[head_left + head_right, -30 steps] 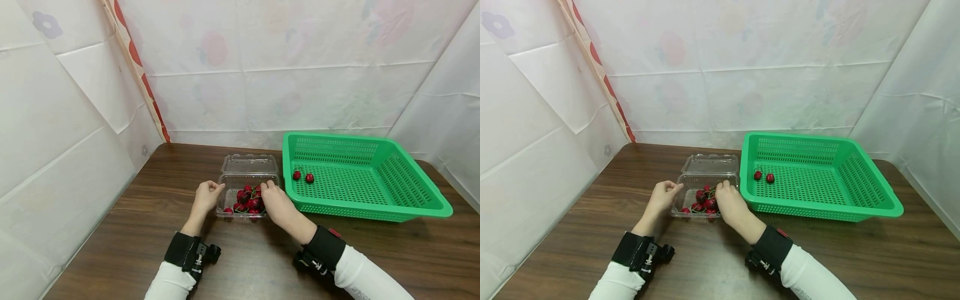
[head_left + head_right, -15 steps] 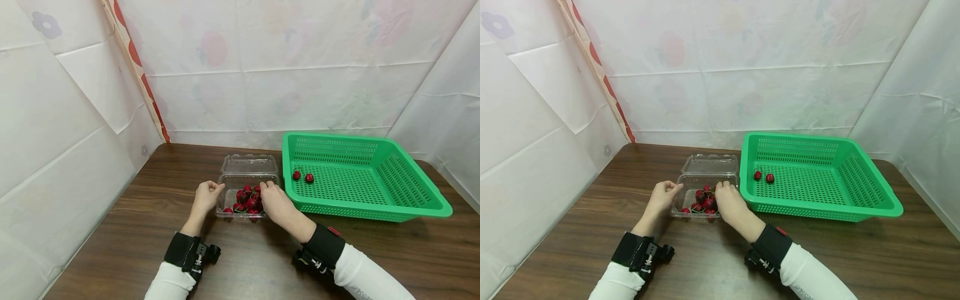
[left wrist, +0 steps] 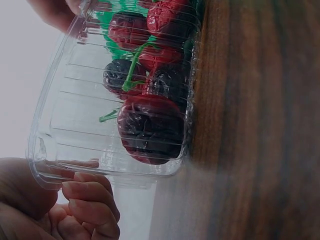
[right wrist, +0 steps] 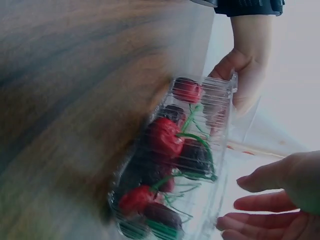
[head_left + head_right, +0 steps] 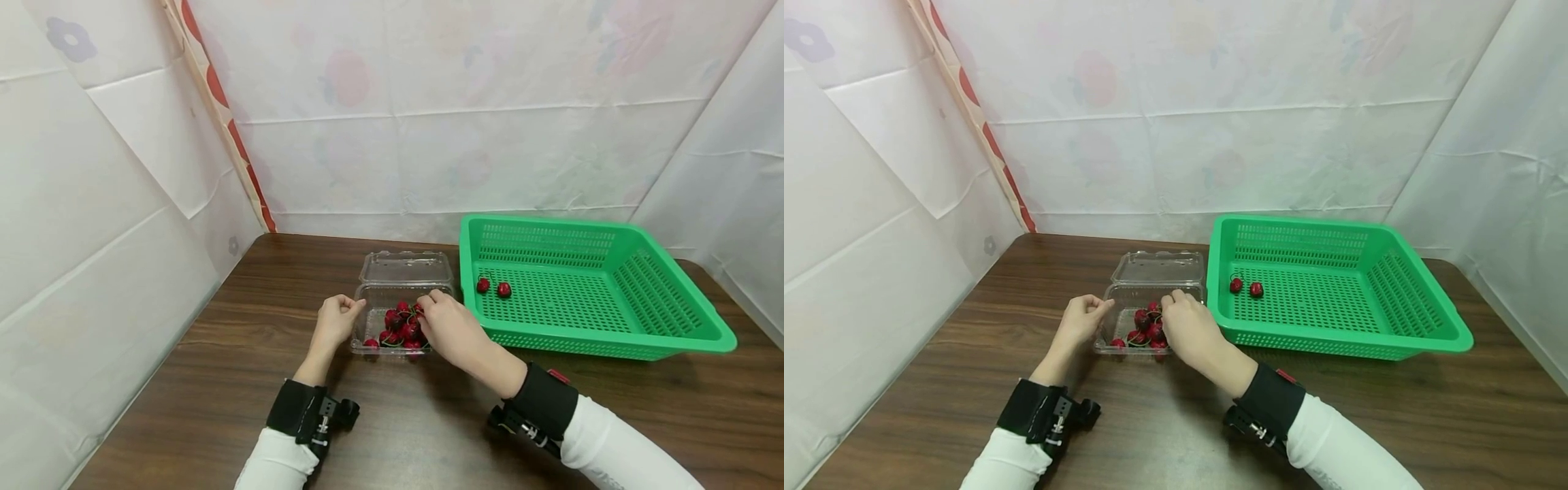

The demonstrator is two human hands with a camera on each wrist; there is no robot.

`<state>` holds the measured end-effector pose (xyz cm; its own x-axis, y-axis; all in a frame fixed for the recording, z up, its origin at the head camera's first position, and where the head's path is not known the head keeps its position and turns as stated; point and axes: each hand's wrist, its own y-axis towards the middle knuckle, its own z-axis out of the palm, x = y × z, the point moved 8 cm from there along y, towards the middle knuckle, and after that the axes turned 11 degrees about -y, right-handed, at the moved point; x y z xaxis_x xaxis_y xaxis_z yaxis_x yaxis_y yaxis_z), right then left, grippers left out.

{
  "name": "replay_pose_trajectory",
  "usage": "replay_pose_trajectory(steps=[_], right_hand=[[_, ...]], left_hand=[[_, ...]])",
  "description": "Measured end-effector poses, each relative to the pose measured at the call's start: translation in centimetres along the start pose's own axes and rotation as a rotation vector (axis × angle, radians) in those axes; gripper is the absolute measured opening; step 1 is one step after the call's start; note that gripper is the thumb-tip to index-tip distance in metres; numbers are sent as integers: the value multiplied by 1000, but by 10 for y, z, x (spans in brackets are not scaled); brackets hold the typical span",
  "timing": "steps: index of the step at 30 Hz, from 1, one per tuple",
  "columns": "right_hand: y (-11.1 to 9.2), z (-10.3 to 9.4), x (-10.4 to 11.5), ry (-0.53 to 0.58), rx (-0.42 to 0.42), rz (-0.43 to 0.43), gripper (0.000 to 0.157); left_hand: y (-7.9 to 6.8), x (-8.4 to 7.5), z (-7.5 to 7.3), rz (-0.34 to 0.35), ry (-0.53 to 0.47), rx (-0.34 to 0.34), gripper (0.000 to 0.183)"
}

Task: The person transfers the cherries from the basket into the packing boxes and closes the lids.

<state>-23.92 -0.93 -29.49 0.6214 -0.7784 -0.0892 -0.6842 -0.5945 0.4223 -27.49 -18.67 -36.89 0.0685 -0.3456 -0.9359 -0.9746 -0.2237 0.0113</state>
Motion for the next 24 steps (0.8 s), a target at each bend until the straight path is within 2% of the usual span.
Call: replay_pose_trajectory(steps=[7, 19, 24], right_hand=[[0, -16, -7, 75, -22, -4, 10], [1, -32, -28, 177, 87, 11, 5], [0, -39, -39, 187, 132, 0, 3]], left_hand=[[0, -1, -1, -4, -2, -2, 24], [0, 0, 0, -12, 8, -4, 25], [0, 1, 0, -7, 8, -5, 25]])
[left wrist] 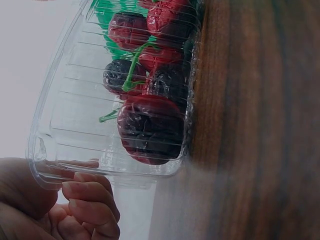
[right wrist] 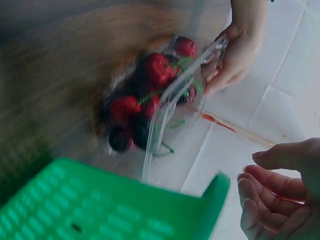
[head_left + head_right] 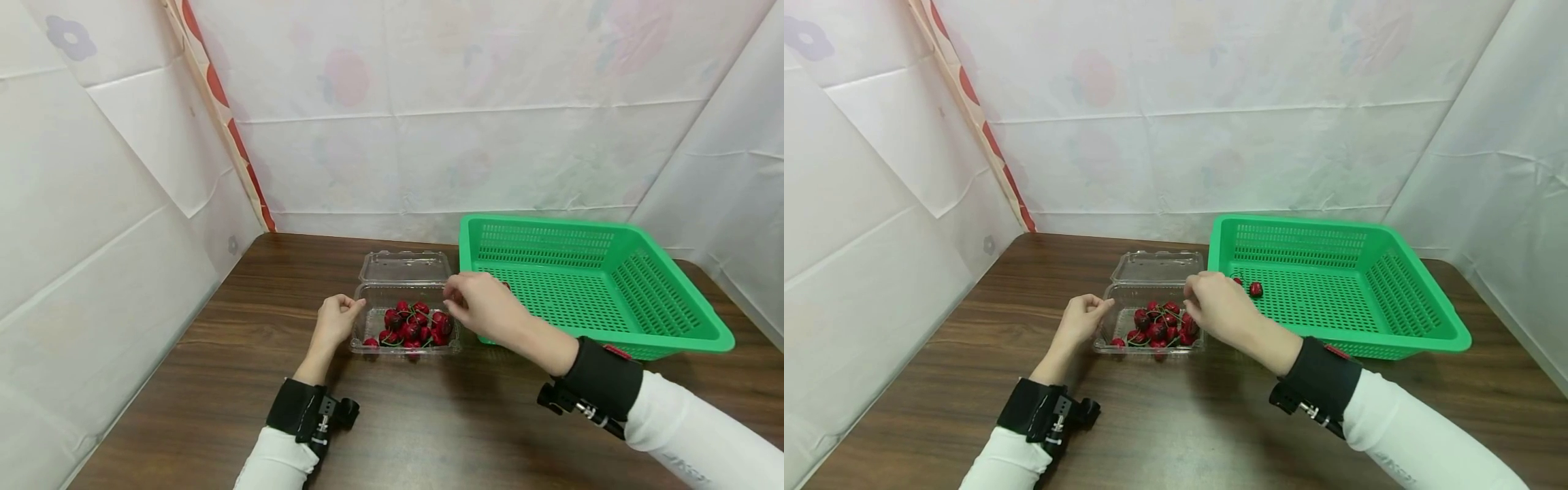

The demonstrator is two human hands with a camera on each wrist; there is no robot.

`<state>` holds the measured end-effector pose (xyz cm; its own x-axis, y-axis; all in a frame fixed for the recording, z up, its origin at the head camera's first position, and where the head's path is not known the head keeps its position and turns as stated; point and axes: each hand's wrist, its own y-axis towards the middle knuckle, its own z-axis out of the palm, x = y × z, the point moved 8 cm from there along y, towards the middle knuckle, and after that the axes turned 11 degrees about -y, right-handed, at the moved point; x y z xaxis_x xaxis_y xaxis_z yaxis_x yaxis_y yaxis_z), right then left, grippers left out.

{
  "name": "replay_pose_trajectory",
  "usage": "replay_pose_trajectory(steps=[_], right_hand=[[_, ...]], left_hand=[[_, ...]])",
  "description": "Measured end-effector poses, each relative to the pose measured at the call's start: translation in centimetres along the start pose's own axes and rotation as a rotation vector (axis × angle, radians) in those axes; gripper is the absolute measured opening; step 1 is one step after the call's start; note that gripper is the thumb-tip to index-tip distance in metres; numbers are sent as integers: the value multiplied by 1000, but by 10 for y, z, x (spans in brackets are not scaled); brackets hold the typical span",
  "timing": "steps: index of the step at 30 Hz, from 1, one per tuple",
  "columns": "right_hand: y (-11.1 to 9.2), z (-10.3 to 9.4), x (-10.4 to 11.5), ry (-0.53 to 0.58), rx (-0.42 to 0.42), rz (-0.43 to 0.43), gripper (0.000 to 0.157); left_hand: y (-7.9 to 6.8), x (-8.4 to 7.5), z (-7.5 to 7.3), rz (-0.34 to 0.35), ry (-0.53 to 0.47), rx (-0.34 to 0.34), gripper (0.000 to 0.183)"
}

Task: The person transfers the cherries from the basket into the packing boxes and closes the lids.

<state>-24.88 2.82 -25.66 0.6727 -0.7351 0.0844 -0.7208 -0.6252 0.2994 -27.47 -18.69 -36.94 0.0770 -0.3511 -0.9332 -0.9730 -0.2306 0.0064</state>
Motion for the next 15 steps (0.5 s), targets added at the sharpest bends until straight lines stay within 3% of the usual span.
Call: replay_pose_trajectory(steps=[15], right_hand=[[1, -28, -28, 6, 102, -72, 5]], left_hand=[[-1, -2, -1, 20, 1, -9, 25]])
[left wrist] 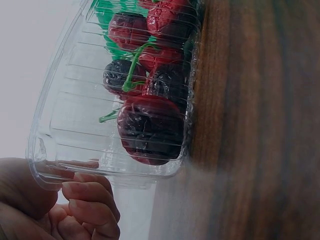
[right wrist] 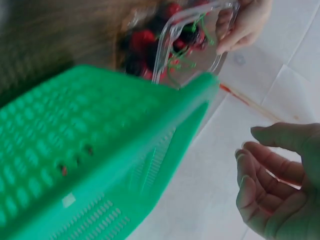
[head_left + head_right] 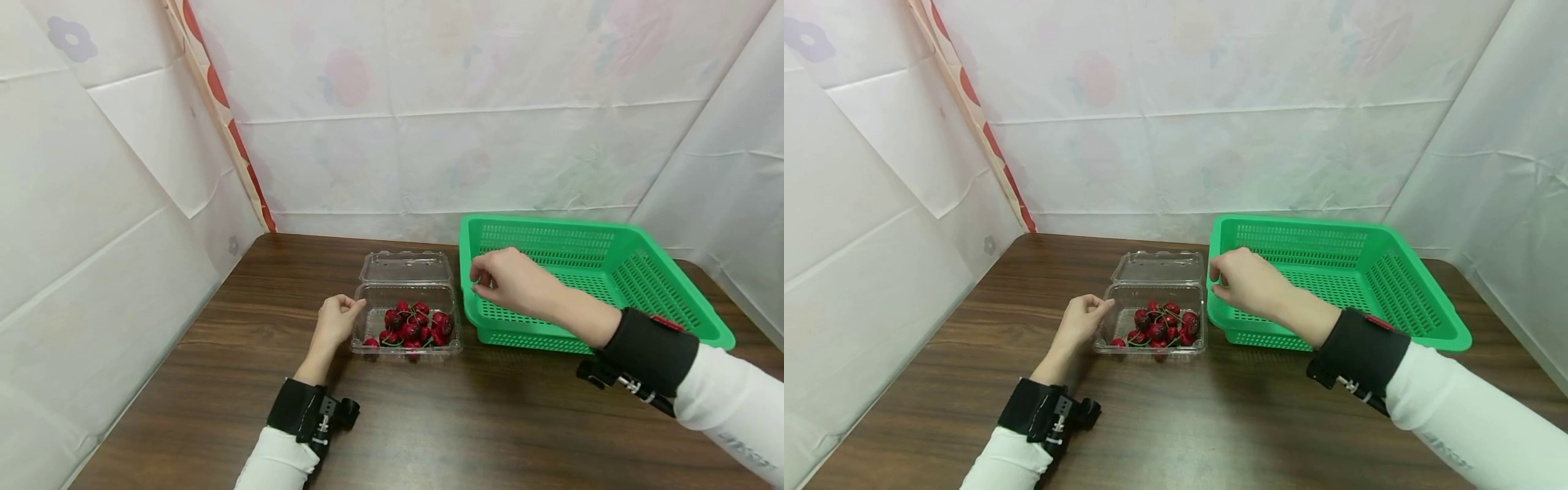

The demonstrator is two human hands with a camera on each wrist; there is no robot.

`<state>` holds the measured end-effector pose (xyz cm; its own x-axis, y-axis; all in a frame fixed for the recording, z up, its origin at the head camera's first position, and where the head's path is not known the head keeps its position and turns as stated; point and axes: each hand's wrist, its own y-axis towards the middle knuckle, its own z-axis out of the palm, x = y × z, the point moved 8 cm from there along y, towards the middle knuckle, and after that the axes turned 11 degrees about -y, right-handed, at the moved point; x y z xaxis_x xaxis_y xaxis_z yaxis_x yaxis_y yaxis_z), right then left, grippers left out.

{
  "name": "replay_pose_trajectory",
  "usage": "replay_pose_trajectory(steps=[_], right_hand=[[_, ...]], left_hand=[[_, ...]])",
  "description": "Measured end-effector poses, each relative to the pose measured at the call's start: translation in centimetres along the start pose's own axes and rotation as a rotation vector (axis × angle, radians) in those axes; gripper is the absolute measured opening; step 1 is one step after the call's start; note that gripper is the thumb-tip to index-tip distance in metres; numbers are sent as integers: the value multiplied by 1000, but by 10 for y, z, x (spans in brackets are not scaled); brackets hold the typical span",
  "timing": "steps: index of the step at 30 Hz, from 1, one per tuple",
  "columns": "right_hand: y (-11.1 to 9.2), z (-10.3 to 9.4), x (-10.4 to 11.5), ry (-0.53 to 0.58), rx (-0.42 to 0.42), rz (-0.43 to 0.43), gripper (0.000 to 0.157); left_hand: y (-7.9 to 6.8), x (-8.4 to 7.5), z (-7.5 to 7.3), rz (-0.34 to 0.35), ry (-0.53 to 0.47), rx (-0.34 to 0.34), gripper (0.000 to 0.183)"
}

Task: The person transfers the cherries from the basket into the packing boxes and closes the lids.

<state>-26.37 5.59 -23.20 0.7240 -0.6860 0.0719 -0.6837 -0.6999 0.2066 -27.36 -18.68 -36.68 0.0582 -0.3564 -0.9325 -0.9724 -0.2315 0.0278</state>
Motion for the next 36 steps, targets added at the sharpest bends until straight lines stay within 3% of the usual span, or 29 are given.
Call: replay_pose_trajectory(steps=[10, 18, 36], right_hand=[[8, -5, -21, -70, 111, -64, 7], [19, -4, -43, -122, 129, -114, 8], [36, 36, -80, -155, 327, -108, 22]], left_hand=[[-1, 0, -1, -4, -4, 2, 25], [-1, 0, 1, -6, -16, 9, 25], [-3, -1, 3, -18, -25, 10, 23]])
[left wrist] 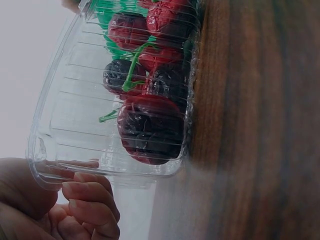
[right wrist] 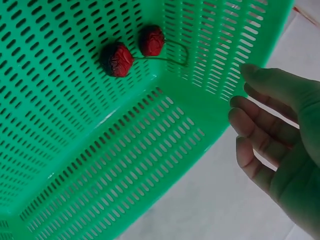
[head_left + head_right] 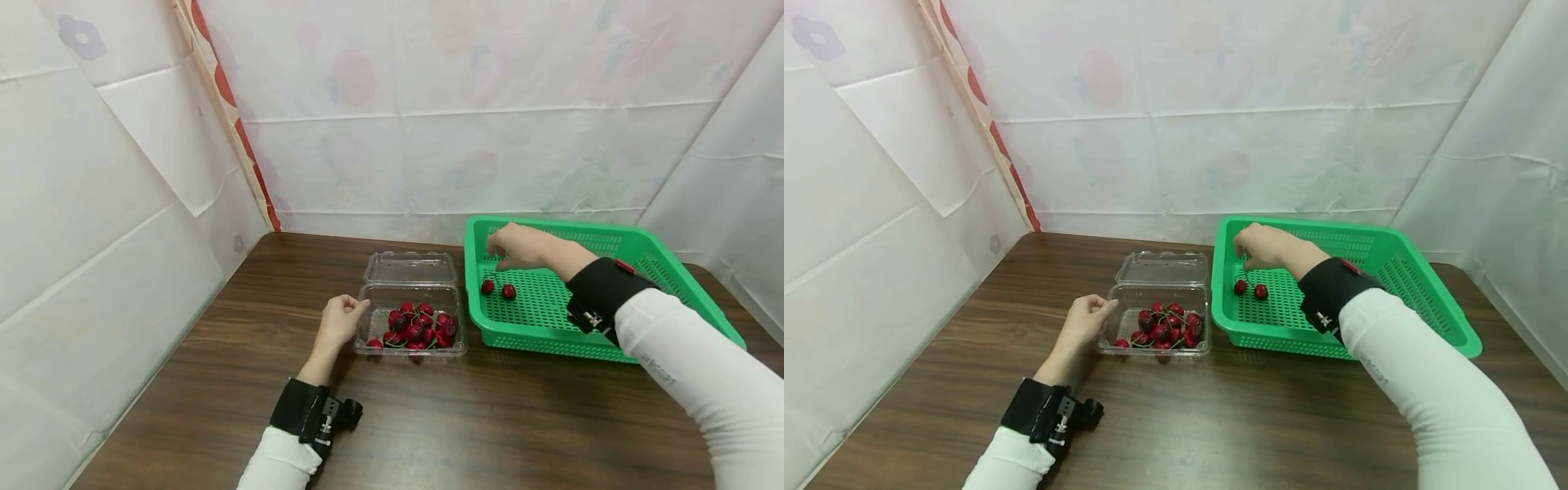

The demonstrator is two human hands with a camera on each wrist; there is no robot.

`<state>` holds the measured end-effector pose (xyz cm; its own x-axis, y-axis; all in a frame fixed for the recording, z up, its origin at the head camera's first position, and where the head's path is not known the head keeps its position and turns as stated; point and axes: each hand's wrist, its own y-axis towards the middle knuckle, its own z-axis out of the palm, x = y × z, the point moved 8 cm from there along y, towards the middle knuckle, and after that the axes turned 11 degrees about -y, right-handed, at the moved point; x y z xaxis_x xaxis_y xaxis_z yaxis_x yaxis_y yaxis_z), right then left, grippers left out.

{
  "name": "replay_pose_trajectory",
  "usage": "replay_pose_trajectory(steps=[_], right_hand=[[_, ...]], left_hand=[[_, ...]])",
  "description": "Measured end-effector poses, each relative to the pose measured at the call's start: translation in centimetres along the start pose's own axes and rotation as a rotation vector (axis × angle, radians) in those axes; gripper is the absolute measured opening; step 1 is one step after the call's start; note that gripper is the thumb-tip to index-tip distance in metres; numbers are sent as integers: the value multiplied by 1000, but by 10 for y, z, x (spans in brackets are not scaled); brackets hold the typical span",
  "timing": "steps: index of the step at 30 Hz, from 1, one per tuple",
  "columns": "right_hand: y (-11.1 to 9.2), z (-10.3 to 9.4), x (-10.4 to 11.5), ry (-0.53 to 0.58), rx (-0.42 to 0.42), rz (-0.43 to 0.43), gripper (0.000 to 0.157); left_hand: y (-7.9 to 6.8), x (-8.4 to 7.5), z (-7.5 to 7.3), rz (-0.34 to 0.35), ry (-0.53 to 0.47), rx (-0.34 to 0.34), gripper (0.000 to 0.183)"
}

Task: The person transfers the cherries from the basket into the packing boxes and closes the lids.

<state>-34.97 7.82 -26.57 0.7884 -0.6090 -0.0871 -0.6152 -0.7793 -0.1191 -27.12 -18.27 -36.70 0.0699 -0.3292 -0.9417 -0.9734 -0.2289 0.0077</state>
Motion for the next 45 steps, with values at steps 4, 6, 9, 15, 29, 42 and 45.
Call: replay_pose_trajectory(steps=[4, 6, 9, 15, 29, 42, 45], right_hand=[[7, 9, -5, -5, 26, 16, 24], [11, 12, -9, -4, 35, 31, 24], [16, 16, -13, 11, 42, 53, 24], [20, 25, -19, 55, 59, 93, 26], [23, 44, -23, 101, 126, 63, 24], [25, 49, -24, 82, 90, 44, 9], [26, 49, -26, 88, 68, 43, 6]], left_hand=[[0, 0, 0, 0, -3, 4, 23], [0, 1, 0, -2, -5, 6, 23], [1, 2, -1, -8, -11, 7, 23], [1, 3, 0, -3, -10, 4, 23], [1, 1, 1, 5, -12, 1, 23], [2, 1, 2, 7, -3, 1, 23], [2, 1, 2, 6, -3, 3, 23]])
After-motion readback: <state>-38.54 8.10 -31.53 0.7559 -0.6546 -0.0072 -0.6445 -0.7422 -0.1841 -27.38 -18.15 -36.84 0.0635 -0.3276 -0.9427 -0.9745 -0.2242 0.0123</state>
